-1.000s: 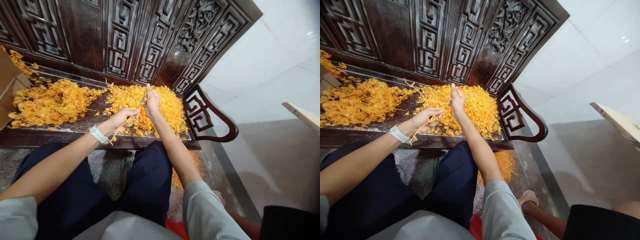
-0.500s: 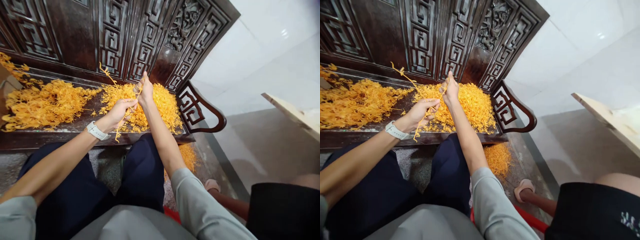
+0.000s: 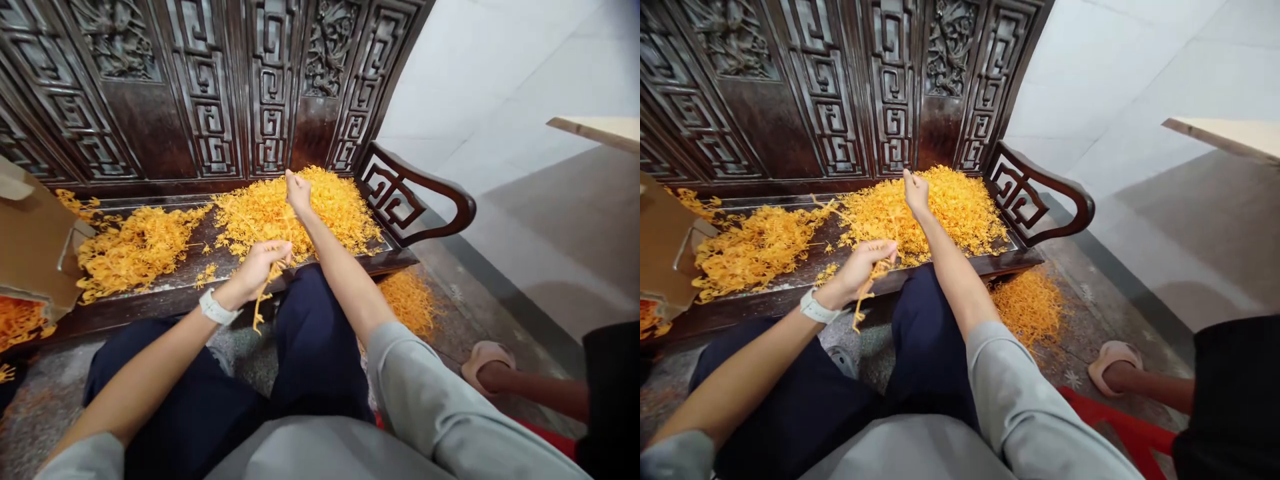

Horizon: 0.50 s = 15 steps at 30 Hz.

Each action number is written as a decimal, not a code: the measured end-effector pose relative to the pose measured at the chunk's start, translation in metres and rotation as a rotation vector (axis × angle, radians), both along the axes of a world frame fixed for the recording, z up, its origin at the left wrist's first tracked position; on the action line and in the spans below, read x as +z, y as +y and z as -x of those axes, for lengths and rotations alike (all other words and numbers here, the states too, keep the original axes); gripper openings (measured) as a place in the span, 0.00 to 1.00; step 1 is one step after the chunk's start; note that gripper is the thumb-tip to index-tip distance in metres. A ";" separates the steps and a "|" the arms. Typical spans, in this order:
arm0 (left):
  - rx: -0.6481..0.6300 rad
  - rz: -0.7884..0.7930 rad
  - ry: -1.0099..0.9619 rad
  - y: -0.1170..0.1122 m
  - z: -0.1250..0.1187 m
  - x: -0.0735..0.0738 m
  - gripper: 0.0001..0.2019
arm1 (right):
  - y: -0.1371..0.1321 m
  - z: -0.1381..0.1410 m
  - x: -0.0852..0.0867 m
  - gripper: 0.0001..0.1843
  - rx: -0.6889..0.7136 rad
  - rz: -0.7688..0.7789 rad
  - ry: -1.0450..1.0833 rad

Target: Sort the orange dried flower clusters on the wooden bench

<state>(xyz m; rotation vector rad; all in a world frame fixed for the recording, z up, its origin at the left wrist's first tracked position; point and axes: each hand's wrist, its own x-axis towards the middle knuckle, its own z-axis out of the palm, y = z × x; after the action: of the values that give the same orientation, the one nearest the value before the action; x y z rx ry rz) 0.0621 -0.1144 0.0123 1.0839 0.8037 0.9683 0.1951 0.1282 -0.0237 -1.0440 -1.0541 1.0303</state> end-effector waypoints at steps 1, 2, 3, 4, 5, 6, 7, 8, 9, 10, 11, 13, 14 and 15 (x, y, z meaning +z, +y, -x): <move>0.005 0.036 0.001 0.003 0.003 -0.001 0.26 | 0.000 -0.004 -0.003 0.33 -0.011 -0.066 -0.081; 0.008 0.056 0.002 0.006 0.007 -0.003 0.25 | 0.000 -0.006 -0.005 0.32 -0.032 -0.136 -0.166; 0.015 0.059 0.003 0.010 0.011 -0.003 0.24 | 0.001 -0.008 -0.007 0.30 -0.059 -0.189 -0.255; 0.028 0.051 0.007 0.014 0.014 -0.004 0.23 | 0.001 -0.010 -0.009 0.29 -0.070 -0.212 -0.352; 0.046 0.039 0.015 0.017 0.018 -0.004 0.22 | 0.001 -0.011 -0.010 0.28 -0.077 -0.213 -0.448; 0.065 0.028 0.026 0.020 0.020 -0.005 0.21 | 0.000 -0.013 -0.012 0.28 -0.076 -0.205 -0.530; 0.078 0.021 0.041 0.023 0.022 -0.005 0.21 | -0.002 -0.015 -0.013 0.29 -0.068 -0.200 -0.586; 0.086 0.019 0.058 0.025 0.024 -0.005 0.20 | -0.005 -0.016 -0.013 0.28 -0.051 -0.204 -0.604; 0.096 0.025 0.067 0.028 0.025 -0.005 0.20 | -0.009 -0.017 -0.011 0.28 -0.020 -0.217 -0.582; 0.110 0.037 0.063 0.030 0.027 -0.005 0.19 | -0.016 -0.016 -0.009 0.27 0.025 -0.226 -0.518; 0.124 0.052 0.052 0.033 0.029 -0.006 0.19 | -0.023 -0.015 -0.004 0.26 0.082 -0.214 -0.419; 0.153 0.074 0.020 0.039 0.034 -0.006 0.17 | -0.041 -0.008 0.007 0.27 0.247 -0.108 -0.173; 0.168 0.079 0.008 0.042 0.036 -0.006 0.17 | -0.050 -0.004 0.013 0.27 0.344 -0.029 -0.057; 0.182 0.084 0.004 0.044 0.039 -0.006 0.16 | -0.059 0.000 0.019 0.26 0.441 0.046 0.036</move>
<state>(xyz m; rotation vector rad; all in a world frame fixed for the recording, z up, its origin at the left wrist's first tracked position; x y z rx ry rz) 0.0235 -0.0702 0.0066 0.9526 0.9500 1.0752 0.1949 0.0687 -0.0043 -0.8416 -1.2677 1.4267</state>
